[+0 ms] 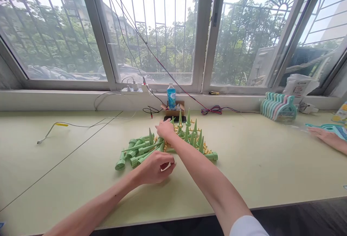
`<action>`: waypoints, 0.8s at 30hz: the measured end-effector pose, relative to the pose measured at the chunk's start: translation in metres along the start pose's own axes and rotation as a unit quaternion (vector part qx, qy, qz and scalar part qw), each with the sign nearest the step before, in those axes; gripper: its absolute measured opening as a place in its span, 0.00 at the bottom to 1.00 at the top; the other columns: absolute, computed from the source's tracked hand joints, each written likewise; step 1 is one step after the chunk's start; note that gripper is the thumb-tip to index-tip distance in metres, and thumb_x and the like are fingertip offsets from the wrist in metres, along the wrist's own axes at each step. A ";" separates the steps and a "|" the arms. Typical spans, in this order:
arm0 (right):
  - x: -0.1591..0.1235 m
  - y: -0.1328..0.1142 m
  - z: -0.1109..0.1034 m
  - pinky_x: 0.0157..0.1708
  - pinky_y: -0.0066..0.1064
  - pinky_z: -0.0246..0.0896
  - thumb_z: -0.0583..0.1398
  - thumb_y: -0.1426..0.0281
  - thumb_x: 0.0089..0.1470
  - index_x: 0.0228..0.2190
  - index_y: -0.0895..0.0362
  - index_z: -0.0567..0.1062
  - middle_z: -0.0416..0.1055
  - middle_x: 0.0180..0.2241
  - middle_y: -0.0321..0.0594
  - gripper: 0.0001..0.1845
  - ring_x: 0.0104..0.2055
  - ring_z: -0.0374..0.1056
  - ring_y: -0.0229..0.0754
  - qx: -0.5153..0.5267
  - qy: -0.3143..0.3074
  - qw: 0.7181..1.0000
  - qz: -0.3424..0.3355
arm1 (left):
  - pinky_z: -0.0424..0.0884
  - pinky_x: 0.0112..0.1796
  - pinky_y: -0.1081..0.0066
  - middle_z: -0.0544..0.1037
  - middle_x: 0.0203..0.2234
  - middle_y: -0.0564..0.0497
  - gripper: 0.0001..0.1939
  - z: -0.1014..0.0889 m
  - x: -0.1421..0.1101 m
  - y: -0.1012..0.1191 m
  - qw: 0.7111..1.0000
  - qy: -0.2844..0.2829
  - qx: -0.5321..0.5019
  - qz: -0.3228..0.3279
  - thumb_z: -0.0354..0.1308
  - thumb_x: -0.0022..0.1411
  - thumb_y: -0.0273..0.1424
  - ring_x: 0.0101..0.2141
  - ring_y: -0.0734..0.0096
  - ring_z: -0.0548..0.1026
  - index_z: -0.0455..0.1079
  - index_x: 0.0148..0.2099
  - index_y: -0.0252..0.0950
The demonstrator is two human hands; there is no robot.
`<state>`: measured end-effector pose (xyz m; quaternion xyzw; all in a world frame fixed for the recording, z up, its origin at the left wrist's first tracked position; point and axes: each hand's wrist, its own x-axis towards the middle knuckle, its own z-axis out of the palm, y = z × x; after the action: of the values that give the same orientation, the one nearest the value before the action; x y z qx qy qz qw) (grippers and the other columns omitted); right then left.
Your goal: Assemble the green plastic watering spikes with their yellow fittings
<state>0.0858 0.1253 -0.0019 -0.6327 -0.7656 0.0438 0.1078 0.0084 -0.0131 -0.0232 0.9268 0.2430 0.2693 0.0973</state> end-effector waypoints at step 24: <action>-0.023 -0.008 -0.005 0.40 0.38 0.66 0.51 0.52 0.61 0.47 0.64 0.74 0.64 0.49 0.61 0.29 0.43 0.71 0.50 -0.033 -0.014 0.999 -0.013 | 0.54 0.23 0.76 0.61 0.15 0.57 0.10 0.002 0.001 -0.002 1.000 -0.004 0.010 -0.004 0.50 0.56 0.23 0.19 0.79 0.54 0.59 0.23 0.35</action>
<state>0.0828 0.1008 0.0018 -0.6256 -0.7759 0.0260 0.0767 0.0093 -0.0111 -0.0247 0.9278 0.2488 0.2630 0.0903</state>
